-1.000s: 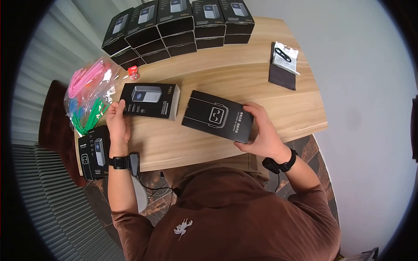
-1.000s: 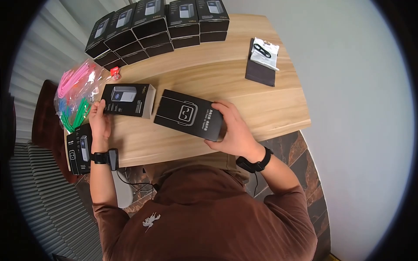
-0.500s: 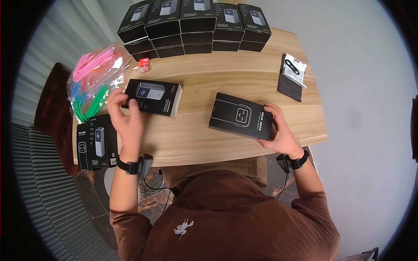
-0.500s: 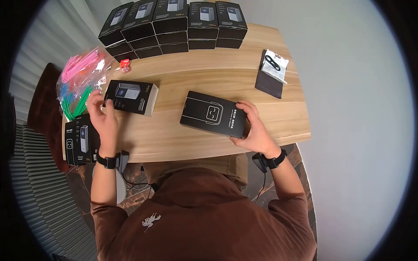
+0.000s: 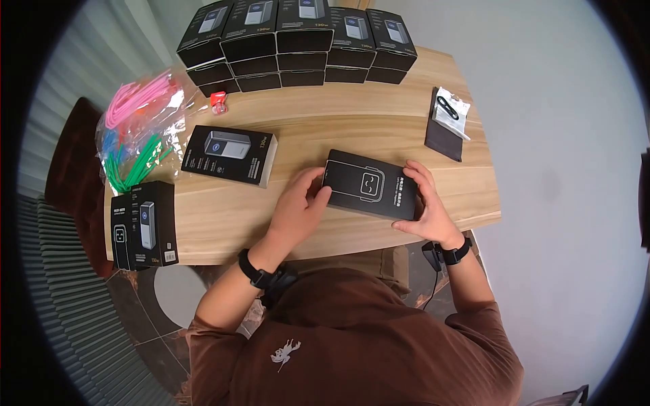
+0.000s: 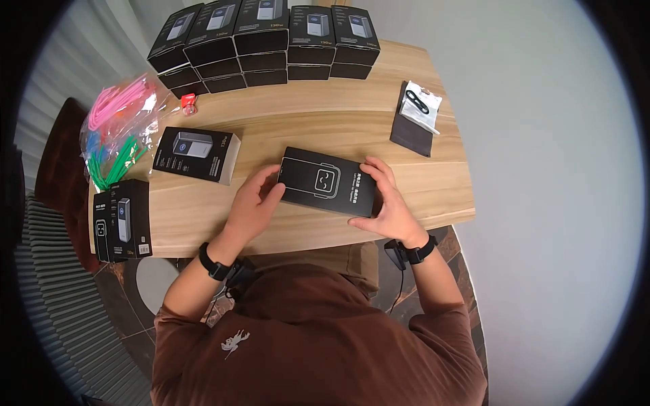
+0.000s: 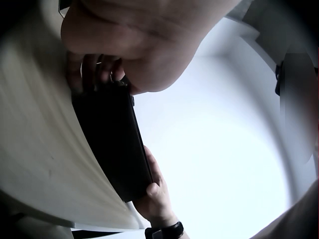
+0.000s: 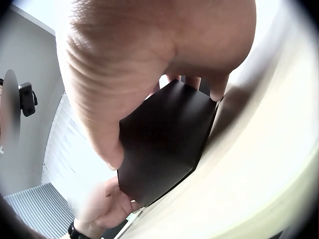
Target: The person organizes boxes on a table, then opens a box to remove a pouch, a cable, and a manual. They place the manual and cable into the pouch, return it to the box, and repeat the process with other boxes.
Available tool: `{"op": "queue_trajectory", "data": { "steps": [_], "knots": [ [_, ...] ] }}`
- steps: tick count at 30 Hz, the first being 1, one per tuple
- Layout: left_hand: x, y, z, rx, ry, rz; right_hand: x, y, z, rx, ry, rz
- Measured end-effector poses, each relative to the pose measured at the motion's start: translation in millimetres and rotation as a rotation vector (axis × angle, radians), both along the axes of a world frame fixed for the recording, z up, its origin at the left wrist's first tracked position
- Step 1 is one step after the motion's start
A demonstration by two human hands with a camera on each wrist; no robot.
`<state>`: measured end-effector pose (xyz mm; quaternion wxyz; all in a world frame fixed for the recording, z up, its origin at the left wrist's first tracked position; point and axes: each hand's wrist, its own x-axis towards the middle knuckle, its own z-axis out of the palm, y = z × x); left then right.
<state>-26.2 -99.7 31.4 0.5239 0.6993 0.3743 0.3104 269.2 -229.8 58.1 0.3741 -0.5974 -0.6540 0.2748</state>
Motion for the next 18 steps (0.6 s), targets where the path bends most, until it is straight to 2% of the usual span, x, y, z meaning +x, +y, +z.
{"op": "queue_trajectory", "data": {
  "steps": [2, 5, 9, 12, 13, 16, 18],
  "knots": [
    [0, -7, 5, -0.012, 0.023, 0.005, -2, 3, -5, 0.03, 0.011, 0.009],
    [-4, -17, 18, 0.264, 0.185, -0.028, -17, 6, 1, 0.036, -0.051, -0.036],
    [-8, -17, -7, -0.096, -0.128, -0.031, -21, 10, -8, 0.096, -0.02, -0.061],
    [-12, -24, -9, -0.197, -0.166, -0.026, -31, 16, -5, 0.085, -0.04, -0.102],
    [-12, -24, 0, -0.29, -0.213, -0.047, -34, 17, 0, 0.085, -0.047, -0.1],
    [-14, -21, 29, -0.585, -0.51, 0.044, -36, 22, 6, 0.051, -0.044, -0.073],
    [-13, -25, 48, -0.499, -0.564, 0.02, -39, 24, 12, 0.046, -0.074, -0.066]
  ]
}}
